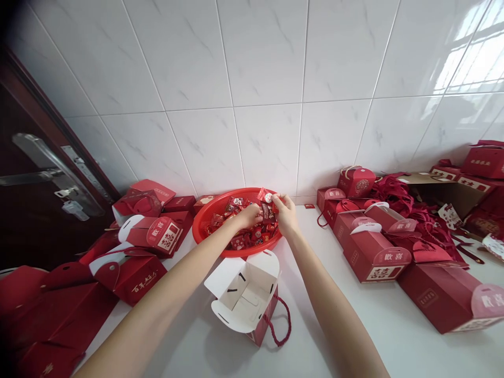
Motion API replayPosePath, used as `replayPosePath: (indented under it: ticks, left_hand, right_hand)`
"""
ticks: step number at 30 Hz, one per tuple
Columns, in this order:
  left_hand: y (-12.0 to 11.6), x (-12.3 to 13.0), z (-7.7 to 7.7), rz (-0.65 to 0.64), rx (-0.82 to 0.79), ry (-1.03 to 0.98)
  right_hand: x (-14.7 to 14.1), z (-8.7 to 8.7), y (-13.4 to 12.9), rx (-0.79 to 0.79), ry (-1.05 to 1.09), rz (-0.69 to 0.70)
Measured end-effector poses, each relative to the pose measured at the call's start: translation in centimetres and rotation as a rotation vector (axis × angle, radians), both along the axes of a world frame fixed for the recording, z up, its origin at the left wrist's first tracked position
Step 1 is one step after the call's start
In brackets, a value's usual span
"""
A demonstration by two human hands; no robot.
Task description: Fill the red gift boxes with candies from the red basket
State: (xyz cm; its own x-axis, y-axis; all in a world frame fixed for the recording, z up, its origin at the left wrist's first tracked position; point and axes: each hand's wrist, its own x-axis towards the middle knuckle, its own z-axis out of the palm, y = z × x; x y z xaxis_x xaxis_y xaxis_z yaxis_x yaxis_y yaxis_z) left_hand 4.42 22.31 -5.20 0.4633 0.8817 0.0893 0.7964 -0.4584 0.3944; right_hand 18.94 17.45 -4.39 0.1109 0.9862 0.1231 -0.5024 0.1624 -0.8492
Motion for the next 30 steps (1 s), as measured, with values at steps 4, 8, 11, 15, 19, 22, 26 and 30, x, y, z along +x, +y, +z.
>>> replayPosePath:
  ticks: [4,8,11,15,19,22,26,30]
  left_hand:
    - [-2.4,-1.8,2.4,0.005,-0.12,-0.445]
    - [-6.8,-4.0,3.7,0.003,-0.364,-0.972]
    - [-10.2,-5.1,4.2,0.011,-0.41,-1.042]
    - [-13.9,-5.7,4.7,-0.043,-0.454,-1.014]
    - [-16.4,-5.8,5.0,-0.077,-0.343,-0.935]
    - [-17.2,-6.0,4.9,-0.076,-0.255,-0.897]
    - [-17.2,-6.3,4.4,-0.043,-0.214,-0.906]
    - [-17.2,-6.4,4.2,-0.04,-0.197,-0.883]
  right_hand:
    - [0.6,1.3,-1.5,-0.023,0.015,0.086]
    - [1.4,3.0,-3.8,0.041,-0.074,0.142]
    - [1.7,4.1,-5.9,0.086,-0.177,0.205]
    - [1.6,5.0,-8.3,0.151,-0.332,0.295]
    - [1.9,5.9,-10.1,0.279,-0.557,0.289]
    - [2.5,6.7,-11.2,0.344,-0.721,0.31]
    - [3.2,7.4,-12.3,0.34,-0.853,0.355]
    - [3.3,7.4,-12.5,0.353,-0.953,0.39]
